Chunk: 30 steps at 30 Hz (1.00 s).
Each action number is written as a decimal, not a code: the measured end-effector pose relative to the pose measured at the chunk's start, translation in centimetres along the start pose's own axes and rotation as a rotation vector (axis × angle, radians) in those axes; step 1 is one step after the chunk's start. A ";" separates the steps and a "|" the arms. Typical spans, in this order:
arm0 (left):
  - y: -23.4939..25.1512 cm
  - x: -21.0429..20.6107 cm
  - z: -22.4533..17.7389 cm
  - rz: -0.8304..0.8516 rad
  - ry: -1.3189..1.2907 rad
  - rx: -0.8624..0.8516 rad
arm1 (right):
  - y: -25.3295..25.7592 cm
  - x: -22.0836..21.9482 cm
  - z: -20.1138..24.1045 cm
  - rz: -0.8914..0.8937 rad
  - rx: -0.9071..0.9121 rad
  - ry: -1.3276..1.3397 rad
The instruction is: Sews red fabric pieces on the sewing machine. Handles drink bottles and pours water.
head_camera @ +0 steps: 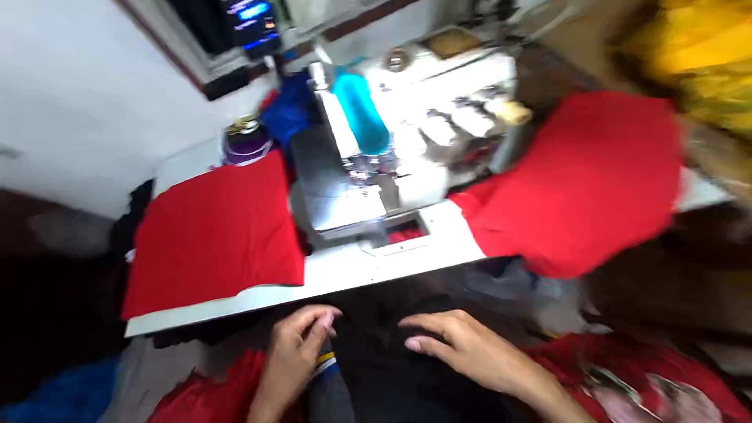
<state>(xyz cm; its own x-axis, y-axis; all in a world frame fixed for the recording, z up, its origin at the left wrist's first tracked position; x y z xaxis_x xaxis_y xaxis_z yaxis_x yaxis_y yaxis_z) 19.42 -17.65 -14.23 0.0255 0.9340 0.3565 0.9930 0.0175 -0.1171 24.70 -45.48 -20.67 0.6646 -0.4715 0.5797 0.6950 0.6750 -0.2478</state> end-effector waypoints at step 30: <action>11.3 12.2 1.2 -0.410 0.252 0.192 | 14.7 -1.7 5.2 -0.425 0.082 0.120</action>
<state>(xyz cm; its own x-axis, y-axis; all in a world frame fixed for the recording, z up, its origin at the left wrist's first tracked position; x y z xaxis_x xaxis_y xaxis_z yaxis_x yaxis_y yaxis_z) 30.80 -5.62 -12.36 -0.3110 0.7219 0.6181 0.8884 0.4519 -0.0808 32.35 -31.76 -21.28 0.3554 -0.7760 0.5211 0.8923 0.4476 0.0579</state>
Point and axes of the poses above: each hand's wrist, its own y-axis towards the middle knuckle, its own x-axis out of the back of the hand, z = x × y, the point moved 3 cm from there along y, towards the middle knuckle, and after that the axes turned 8 degrees about -y, right-handed, at the moved point
